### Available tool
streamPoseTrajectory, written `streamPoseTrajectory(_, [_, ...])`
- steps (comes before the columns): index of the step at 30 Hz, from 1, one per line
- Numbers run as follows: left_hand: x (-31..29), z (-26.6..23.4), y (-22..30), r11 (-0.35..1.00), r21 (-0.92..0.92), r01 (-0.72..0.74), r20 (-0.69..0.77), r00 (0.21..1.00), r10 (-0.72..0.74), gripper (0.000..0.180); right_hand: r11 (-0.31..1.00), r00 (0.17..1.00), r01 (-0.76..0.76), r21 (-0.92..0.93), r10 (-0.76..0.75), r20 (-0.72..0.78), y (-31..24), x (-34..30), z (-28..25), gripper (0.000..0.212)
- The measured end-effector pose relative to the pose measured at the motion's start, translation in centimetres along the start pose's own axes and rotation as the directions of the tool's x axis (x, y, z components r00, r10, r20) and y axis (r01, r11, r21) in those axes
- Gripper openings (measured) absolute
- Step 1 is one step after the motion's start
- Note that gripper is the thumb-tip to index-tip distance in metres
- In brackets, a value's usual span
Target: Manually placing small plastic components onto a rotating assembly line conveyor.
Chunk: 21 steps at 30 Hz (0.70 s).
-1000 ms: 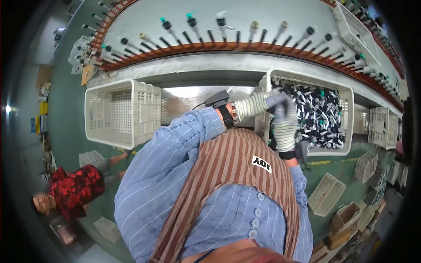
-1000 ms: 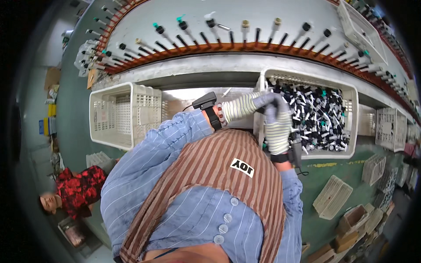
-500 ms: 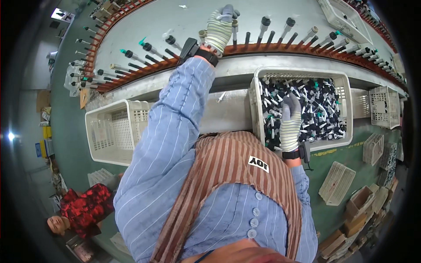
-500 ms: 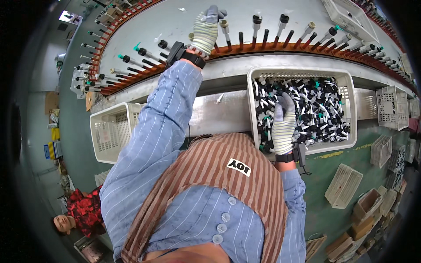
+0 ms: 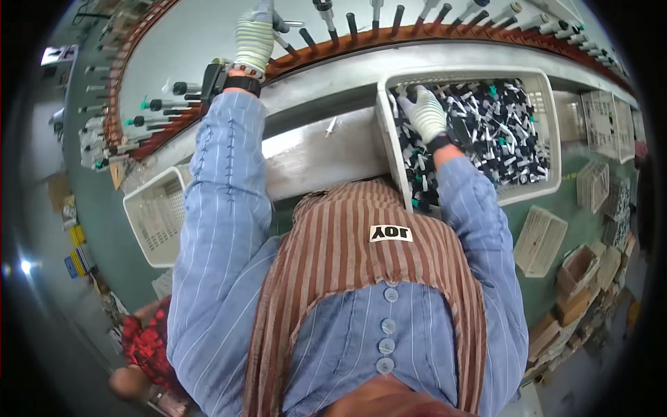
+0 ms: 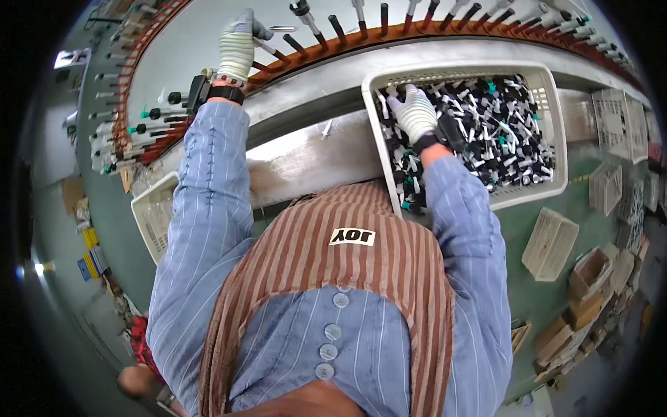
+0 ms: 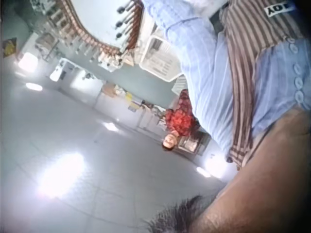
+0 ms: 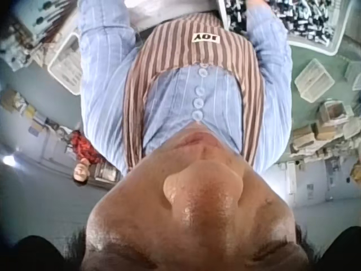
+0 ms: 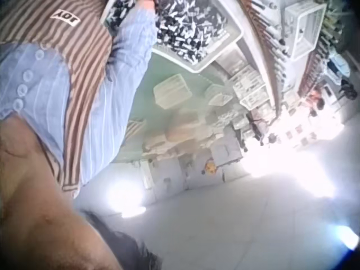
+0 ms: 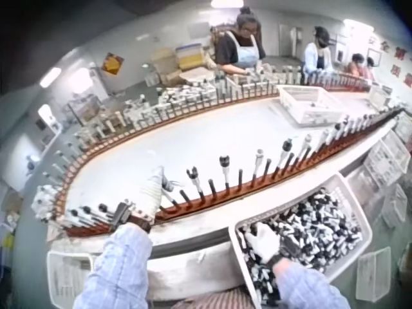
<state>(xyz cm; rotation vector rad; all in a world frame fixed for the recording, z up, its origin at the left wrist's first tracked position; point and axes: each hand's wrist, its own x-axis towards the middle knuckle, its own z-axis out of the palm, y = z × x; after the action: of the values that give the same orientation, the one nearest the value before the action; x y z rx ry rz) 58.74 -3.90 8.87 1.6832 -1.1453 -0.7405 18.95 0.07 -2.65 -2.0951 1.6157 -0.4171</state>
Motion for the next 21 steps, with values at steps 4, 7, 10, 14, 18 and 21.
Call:
streamPoseTrajectory(4, [-2.7,-1.2,0.9,0.858,0.402,-0.319,0.008,0.939,0.345,0.038,0.998,0.994,-0.068,0.019,0.069,-0.084,-0.6,-0.6,2.0,0.037])
streamPoseTrajectory(7, [-3.6,-2.6,-3.6,0.987,-0.099,-0.127,-0.235,0.967,0.1,0.025,0.991,0.992,0.126,0.042,-0.125,-0.035,-0.5,-1.8,0.2,0.025])
streamPoseTrajectory(10, [-10.1,-1.4,-1.9,0.991,0.065,-0.121,-0.454,0.88,0.137,0.037,1.0,0.999,-0.026,0.017,0.026,-0.021,1.0,-4.5,-3.3,0.03])
streamPoseTrajectory(14, [-17.8,2.7,-2.2,0.974,-0.031,-0.225,-0.459,0.869,0.186,0.026,0.967,0.988,-0.09,0.239,0.056,0.147,1.0,-7.8,-8.3,0.029])
streamPoseTrajectory(18, [-23.5,9.8,1.8,0.969,-0.161,-0.185,0.385,0.893,0.235,0.036,0.936,0.973,0.142,0.322,-0.192,0.13,-5.3,-10.7,-13.0,0.026])
streamPoseTrajectory(21, [-25.7,11.4,7.3,0.986,-0.164,-0.028,0.832,0.534,0.154,0.046,0.882,0.918,0.2,0.426,-0.321,0.234,-10.0,-11.8,-15.1,0.02])
